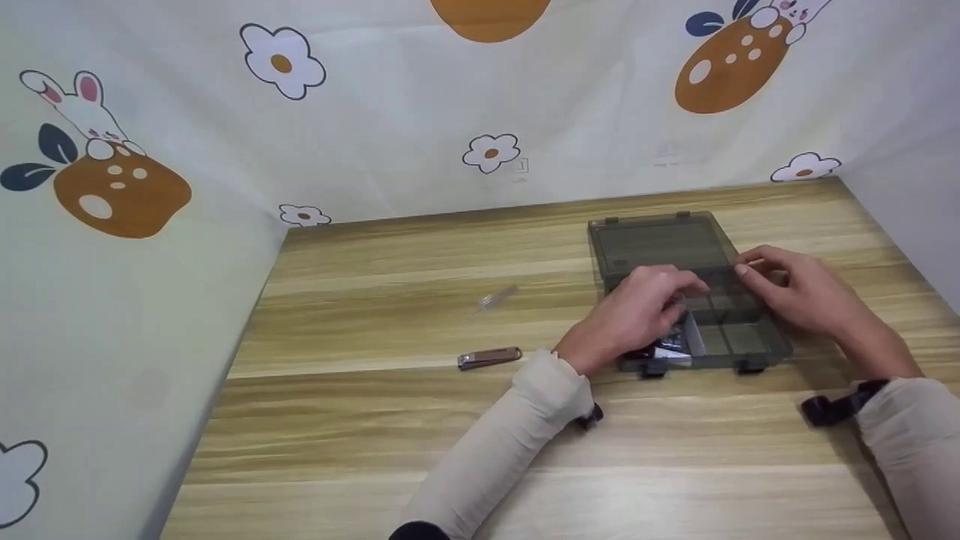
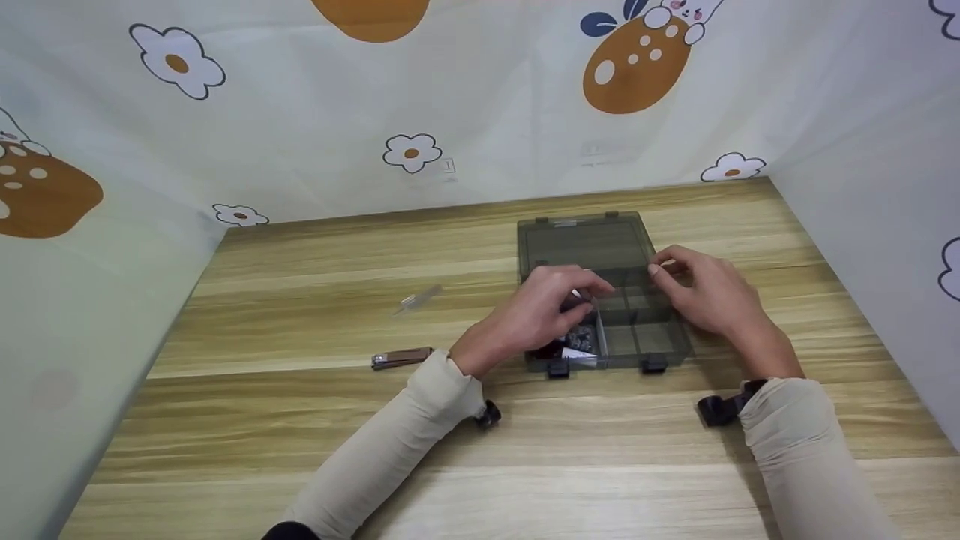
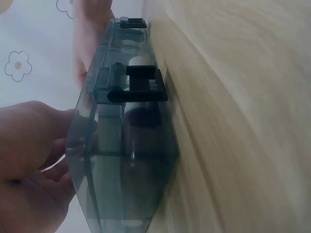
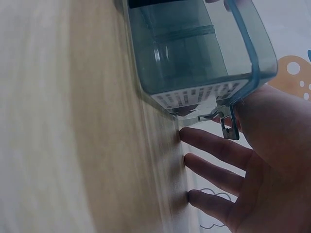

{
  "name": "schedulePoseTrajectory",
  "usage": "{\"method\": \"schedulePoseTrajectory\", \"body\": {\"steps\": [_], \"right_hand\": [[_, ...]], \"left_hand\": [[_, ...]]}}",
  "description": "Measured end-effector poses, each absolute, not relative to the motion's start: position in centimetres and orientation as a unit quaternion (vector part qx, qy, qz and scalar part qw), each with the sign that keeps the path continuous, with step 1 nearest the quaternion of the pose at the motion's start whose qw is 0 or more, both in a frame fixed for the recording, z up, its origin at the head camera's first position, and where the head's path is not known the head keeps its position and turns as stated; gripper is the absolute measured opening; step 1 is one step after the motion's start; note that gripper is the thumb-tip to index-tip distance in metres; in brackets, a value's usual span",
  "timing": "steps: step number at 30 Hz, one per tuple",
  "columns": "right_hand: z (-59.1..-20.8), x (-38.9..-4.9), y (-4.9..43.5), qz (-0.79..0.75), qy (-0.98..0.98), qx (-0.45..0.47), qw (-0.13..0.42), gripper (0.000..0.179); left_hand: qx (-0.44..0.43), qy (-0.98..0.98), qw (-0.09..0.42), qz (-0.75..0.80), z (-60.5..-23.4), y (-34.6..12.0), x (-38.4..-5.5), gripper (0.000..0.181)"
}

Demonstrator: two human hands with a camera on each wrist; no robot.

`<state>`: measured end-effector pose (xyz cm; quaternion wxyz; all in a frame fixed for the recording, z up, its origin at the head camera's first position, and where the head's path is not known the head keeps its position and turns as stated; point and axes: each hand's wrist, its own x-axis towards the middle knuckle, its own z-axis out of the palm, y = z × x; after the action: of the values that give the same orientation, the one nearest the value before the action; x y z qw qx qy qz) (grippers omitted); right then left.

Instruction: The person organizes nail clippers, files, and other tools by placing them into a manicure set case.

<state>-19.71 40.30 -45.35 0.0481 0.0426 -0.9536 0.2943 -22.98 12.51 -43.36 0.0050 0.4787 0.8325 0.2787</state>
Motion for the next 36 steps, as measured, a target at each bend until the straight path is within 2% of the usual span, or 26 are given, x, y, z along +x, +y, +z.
{"method": "schedulePoseTrajectory", "body": {"steps": [8,19,27,36], "right_hand": [[-45.5,-19.6,40.4,0.28,-0.955,0.056,0.078,0.029],[-45.5,-19.6,40.3,0.286,-0.954,0.049,0.073,0.03],[-45.5,-19.6,40.3,0.289,-0.953,0.047,0.071,0.03],[-45.4,-19.6,40.3,0.288,-0.954,0.049,0.067,0.031]], "left_hand": [[0.494,0.817,-0.016,0.297,-43.4,10.7,-22.9,0.033],[0.465,0.832,-0.009,0.301,-43.7,7.7,-22.9,0.025],[0.443,0.844,-0.034,0.299,-43.4,5.4,-22.8,0.029],[0.428,0.85,-0.046,0.303,-43.8,3.2,-22.9,0.026]]}}
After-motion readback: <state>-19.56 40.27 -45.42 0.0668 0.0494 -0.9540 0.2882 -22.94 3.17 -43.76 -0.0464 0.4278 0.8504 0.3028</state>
